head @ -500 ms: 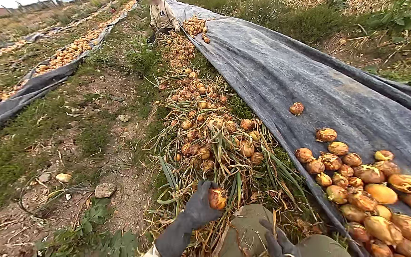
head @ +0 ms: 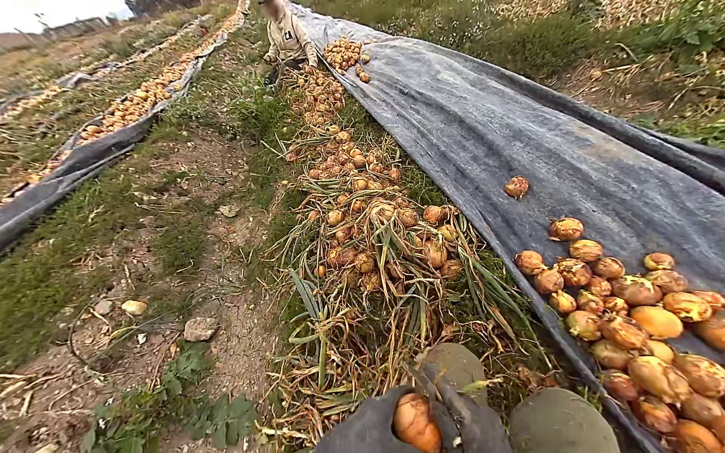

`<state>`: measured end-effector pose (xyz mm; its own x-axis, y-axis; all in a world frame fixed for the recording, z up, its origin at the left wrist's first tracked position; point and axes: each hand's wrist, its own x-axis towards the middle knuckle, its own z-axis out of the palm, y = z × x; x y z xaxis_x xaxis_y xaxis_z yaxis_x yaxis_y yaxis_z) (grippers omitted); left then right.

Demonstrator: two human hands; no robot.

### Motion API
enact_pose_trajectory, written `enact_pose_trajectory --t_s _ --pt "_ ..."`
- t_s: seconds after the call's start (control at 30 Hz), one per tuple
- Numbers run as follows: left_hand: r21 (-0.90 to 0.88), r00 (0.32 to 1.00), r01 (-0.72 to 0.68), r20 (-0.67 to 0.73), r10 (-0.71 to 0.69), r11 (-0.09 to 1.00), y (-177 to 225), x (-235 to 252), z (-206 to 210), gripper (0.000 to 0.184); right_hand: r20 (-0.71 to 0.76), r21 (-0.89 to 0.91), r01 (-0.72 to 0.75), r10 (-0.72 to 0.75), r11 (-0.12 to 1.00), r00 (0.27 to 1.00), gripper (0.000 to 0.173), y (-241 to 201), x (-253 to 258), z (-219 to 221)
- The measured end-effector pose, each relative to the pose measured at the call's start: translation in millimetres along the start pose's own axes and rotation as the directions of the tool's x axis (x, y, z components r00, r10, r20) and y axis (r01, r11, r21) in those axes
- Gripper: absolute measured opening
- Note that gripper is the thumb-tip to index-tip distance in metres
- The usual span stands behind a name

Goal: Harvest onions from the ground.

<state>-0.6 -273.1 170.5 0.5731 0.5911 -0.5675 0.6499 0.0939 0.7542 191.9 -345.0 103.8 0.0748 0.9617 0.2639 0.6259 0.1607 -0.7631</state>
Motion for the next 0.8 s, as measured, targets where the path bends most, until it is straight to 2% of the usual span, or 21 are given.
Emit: enact_pose_trajectory --t_s 0.07,0.1,0.17,0.2,0.27,0.33,0.37,0.43,0.53,0.57,0.63,0.67,0.7,0.77,0.8 --pt "-0.343 0.999 0.033 0.047 -0.018 0.939 -11.3 4.8 5.7 0.077 -0.093 -0.031 0.041 -0.044 0.999 0.995 0.047 6.9 -2.8 -8.3" --pt "-0.448 0.999 0.024 0.047 -0.004 0.894 -14.6 7.0 5.2 0.067 -0.133 0.040 -0.008 0.014 0.999 0.991 0.046 10.5 -5.0 -12.8" --pt "-0.487 1.000 0.007 0.012 -0.001 0.874 -8.9 9.8 -0.9 0.049 -0.161 0.183 -0.201 0.231 0.962 0.959 0.046 22.0 -10.7 -16.1" --pt "-0.438 1.000 0.006 -0.008 -0.011 0.899 -1.6 10.9 -5.1 0.042 -0.119 0.156 -0.317 0.336 0.935 0.934 0.047 27.4 -13.8 -17.9" --pt "-0.165 0.999 0.016 -0.044 -0.024 0.986 20.3 11.8 -15.9 0.030 0.109 -0.097 -0.473 0.481 0.876 0.870 0.057 28.6 -16.5 -25.5" --pt "0.194 0.993 0.007 -0.117 0.016 0.981 46.4 13.9 -20.8 0.035 0.322 -0.237 -0.475 0.530 0.848 0.785 0.066 23.8 -14.3 -23.6" --pt "0.364 0.987 0.006 -0.150 0.052 0.931 56.6 15.6 -20.7 0.040 0.345 -0.203 -0.457 0.500 0.866 0.794 0.066 22.9 -14.8 -17.6" --pt "0.596 0.980 -0.017 -0.149 0.132 0.803 64.3 22.7 -17.7 0.046 0.261 0.017 -0.467 0.447 0.884 0.856 0.061 23.9 -14.8 -4.2" --pt "0.694 0.984 -0.137 0.015 0.176 0.707 54.4 39.2 -1.5 0.042 0.168 0.202 -0.533 0.507 0.822 0.845 0.051 24.1 -10.7 2.8" --pt "0.699 0.989 -0.147 0.100 0.108 0.700 57.5 42.2 6.2 0.045 0.176 0.292 -0.570 0.543 0.768 0.821 0.050 28.2 -11.7 6.3" --pt "0.701 0.968 -0.203 0.250 0.032 0.683 66.1 48.6 19.4 0.043 0.221 0.557 -0.637 0.644 0.533 0.732 0.057 35.0 -8.6 11.7" --pt "0.710 0.959 -0.225 0.283 0.022 0.667 63.9 56.5 21.6 0.040 0.243 0.575 -0.647 0.651 0.500 0.719 0.056 35.8 -7.0 4.2" --pt "0.729 0.967 -0.184 0.255 -0.012 0.660 61.8 64.5 17.9 0.039 0.202 0.540 -0.635 0.647 0.553 0.735 0.054 34.9 -6.7 -5.3" --pt "0.787 0.990 0.068 0.020 -0.136 0.613 48.2 86.4 -9.1 0.036 -0.009 0.340 -0.487 0.521 0.804 0.853 0.053 55.1 -8.9 -26.1" --pt "0.790 0.967 0.206 -0.075 -0.243 0.577 41.8 95.7 -26.9 0.036 -0.113 0.245 -0.431 0.467 0.868 0.877 0.054 67.4 -4.7 -42.6"
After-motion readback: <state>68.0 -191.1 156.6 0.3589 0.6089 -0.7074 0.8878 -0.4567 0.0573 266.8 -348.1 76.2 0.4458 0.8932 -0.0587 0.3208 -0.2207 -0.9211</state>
